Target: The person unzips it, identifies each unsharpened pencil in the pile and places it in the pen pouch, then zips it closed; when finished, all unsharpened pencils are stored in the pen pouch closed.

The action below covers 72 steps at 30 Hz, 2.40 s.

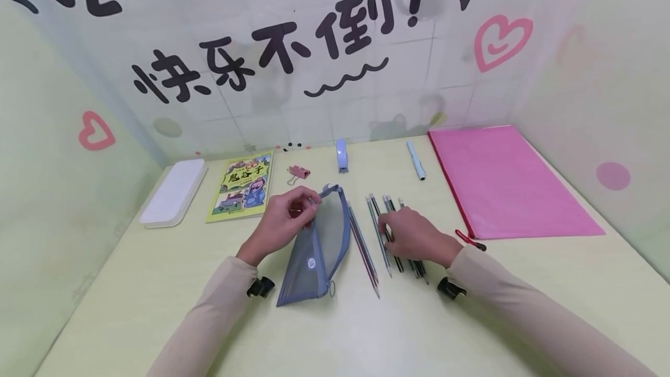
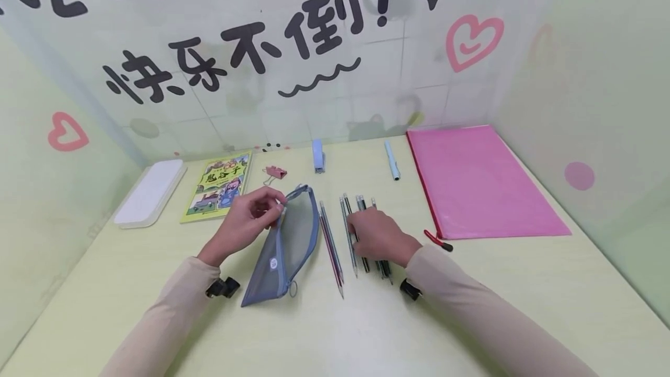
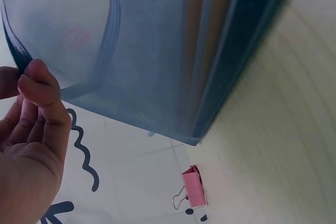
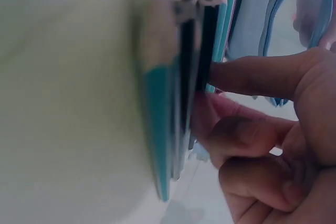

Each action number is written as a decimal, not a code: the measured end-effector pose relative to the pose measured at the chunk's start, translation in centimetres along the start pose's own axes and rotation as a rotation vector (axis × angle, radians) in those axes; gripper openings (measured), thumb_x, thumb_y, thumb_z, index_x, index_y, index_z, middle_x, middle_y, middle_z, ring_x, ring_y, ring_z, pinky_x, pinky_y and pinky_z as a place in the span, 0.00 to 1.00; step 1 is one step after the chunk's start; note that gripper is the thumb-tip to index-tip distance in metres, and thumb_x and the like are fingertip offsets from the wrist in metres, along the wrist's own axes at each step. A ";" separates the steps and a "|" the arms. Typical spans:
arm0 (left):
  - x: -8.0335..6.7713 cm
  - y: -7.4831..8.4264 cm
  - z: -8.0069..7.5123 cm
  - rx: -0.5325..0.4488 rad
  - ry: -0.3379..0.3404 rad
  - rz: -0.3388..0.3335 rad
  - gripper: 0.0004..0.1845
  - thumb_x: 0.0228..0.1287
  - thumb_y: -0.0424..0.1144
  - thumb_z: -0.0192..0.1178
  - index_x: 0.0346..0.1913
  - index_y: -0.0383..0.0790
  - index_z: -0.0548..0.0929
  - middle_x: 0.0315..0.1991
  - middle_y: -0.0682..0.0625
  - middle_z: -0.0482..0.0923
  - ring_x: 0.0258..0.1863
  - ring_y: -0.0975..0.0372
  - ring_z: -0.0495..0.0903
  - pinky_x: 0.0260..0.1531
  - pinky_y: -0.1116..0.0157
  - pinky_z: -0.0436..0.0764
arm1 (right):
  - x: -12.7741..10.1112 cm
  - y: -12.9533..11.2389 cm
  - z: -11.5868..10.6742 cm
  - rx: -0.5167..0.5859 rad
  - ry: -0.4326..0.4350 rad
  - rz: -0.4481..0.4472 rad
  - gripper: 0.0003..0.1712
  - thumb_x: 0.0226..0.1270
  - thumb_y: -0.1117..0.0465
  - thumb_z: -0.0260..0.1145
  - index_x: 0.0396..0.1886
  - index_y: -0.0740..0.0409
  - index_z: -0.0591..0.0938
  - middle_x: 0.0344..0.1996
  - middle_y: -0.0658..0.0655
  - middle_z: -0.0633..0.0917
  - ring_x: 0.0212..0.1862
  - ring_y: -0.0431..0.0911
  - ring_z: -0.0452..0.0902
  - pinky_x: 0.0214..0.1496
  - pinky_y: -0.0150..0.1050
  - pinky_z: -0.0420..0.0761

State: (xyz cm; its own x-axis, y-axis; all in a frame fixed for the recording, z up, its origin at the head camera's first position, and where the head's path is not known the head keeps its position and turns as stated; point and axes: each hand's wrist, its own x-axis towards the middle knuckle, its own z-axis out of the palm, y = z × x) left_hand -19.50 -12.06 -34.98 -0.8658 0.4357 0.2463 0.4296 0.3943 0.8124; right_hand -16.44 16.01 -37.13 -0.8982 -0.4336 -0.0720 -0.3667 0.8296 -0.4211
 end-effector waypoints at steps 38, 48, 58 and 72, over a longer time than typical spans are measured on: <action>-0.2 0.1 -0.4 -0.037 0.067 -0.076 0.07 0.72 0.34 0.56 0.48 0.40 0.82 0.30 0.43 0.81 0.26 0.58 0.82 0.33 0.60 0.87 | 2.6 -8.1 1.7 0.741 0.235 0.038 0.26 0.58 0.67 0.70 0.57 0.58 0.78 0.25 0.53 0.87 0.22 0.41 0.78 0.28 0.35 0.75; -0.1 -0.2 0.0 -0.065 0.123 -0.061 0.06 0.71 0.34 0.56 0.46 0.40 0.82 0.30 0.42 0.81 0.25 0.61 0.82 0.30 0.60 0.86 | 1.8 -9.0 2.8 0.774 0.162 0.009 0.23 0.57 0.70 0.69 0.54 0.62 0.78 0.24 0.55 0.87 0.23 0.40 0.80 0.31 0.34 0.79; -0.2 -0.1 0.0 -0.061 0.096 -0.041 0.07 0.72 0.34 0.57 0.48 0.37 0.82 0.30 0.42 0.82 0.25 0.59 0.81 0.29 0.69 0.83 | 1.2 -8.4 2.3 0.690 0.096 0.007 0.22 0.63 0.64 0.69 0.57 0.58 0.77 0.27 0.52 0.88 0.26 0.45 0.83 0.30 0.35 0.77; -0.1 -0.1 0.0 -0.076 0.067 -0.074 0.07 0.72 0.35 0.57 0.47 0.39 0.82 0.34 0.36 0.83 0.26 0.62 0.82 0.30 0.67 0.85 | -1.7 -2.0 -0.9 0.485 0.166 0.021 0.14 0.65 0.61 0.69 0.48 0.61 0.81 0.29 0.55 0.87 0.25 0.45 0.79 0.25 0.33 0.75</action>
State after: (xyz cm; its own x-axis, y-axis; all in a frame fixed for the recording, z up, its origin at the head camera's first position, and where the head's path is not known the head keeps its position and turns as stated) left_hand -19.47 -12.19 -35.09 -0.9105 0.3520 0.2171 0.3457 0.3596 0.8667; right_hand -14.40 15.45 -35.36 -0.9449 -0.3245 0.0430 -0.2291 0.5616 -0.7951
